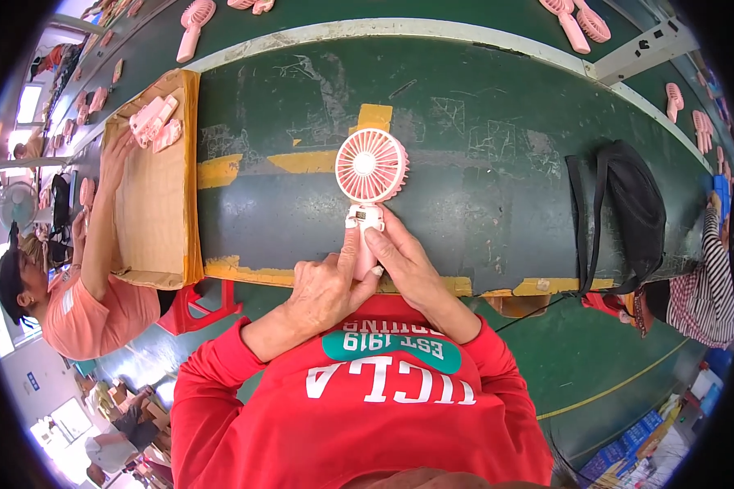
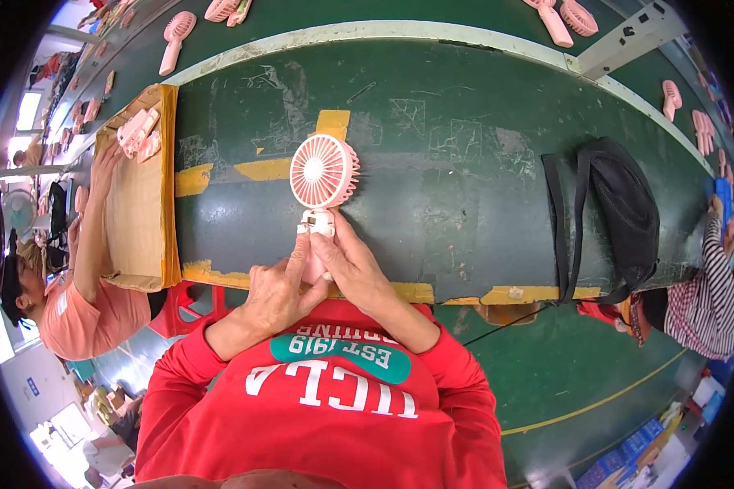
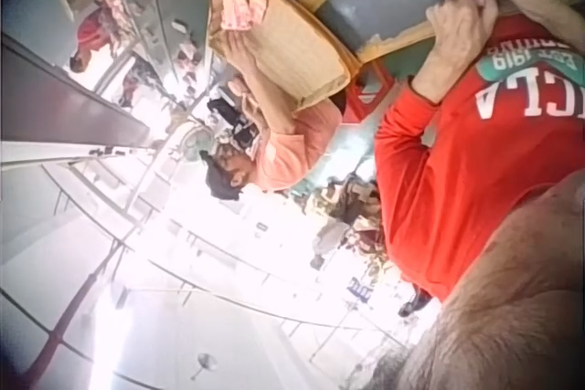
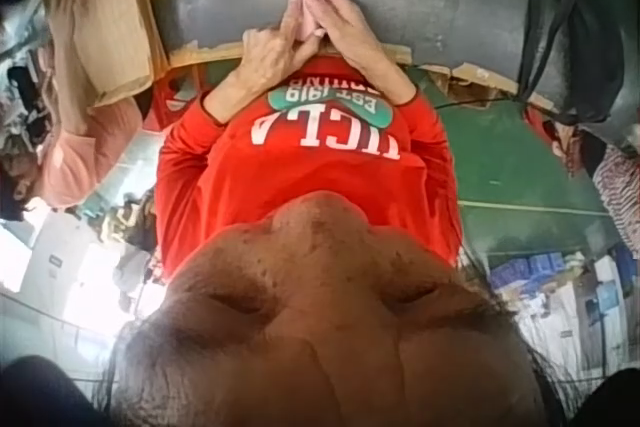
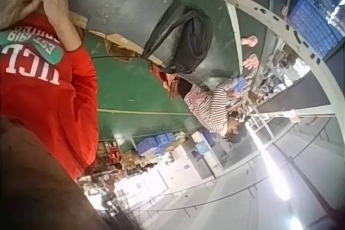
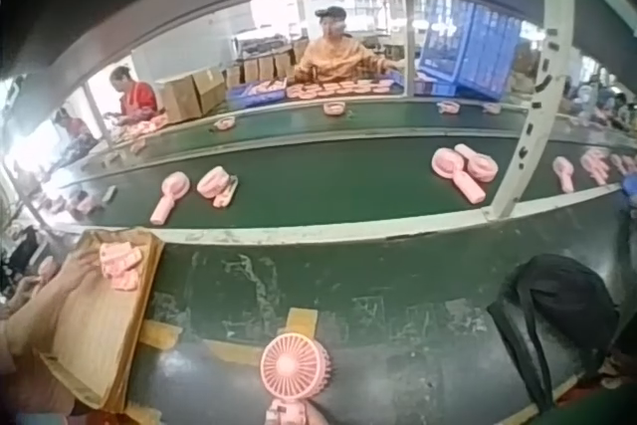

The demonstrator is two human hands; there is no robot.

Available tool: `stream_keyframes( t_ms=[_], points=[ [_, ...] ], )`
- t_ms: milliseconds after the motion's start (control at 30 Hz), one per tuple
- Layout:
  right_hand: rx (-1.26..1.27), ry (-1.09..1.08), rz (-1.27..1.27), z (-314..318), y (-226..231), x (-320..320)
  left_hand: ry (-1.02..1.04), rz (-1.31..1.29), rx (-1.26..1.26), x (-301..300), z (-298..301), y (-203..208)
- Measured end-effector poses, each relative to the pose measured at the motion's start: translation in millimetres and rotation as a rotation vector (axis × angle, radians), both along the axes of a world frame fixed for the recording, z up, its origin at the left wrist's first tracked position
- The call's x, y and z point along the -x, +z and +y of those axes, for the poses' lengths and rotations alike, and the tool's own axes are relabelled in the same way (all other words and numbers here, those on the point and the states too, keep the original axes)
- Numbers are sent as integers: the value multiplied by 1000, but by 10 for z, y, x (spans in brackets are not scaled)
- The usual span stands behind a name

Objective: The person assembles handheld fans by arranging the internal wiring and circuit board inside the handle, snapping on the handle cover, testing the fan power, and placing the completed fans onto the conveyor belt.

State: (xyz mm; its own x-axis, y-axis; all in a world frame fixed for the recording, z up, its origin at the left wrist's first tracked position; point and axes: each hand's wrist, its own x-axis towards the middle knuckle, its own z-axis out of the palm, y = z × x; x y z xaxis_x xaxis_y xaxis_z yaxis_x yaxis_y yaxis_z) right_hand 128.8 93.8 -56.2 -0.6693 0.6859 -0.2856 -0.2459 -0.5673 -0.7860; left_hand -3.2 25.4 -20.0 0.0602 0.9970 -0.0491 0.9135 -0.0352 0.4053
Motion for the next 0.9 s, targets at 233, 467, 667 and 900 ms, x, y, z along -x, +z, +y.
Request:
stream_keyframes(
  t_ms=[233,467,667,900],
  points=[
    [73,-115,-15,11,-100,57,34,-22,47,-48,5,25],
    [154,-156,236,33,-11,13,346,-1054,583,117,159,-67],
    [65,-112,173,-10,119,-58,136,-829,348,94,119,49],
    [89,-151,135,-70,292,-80,18,-625,134,53,71,81]
  ],
)
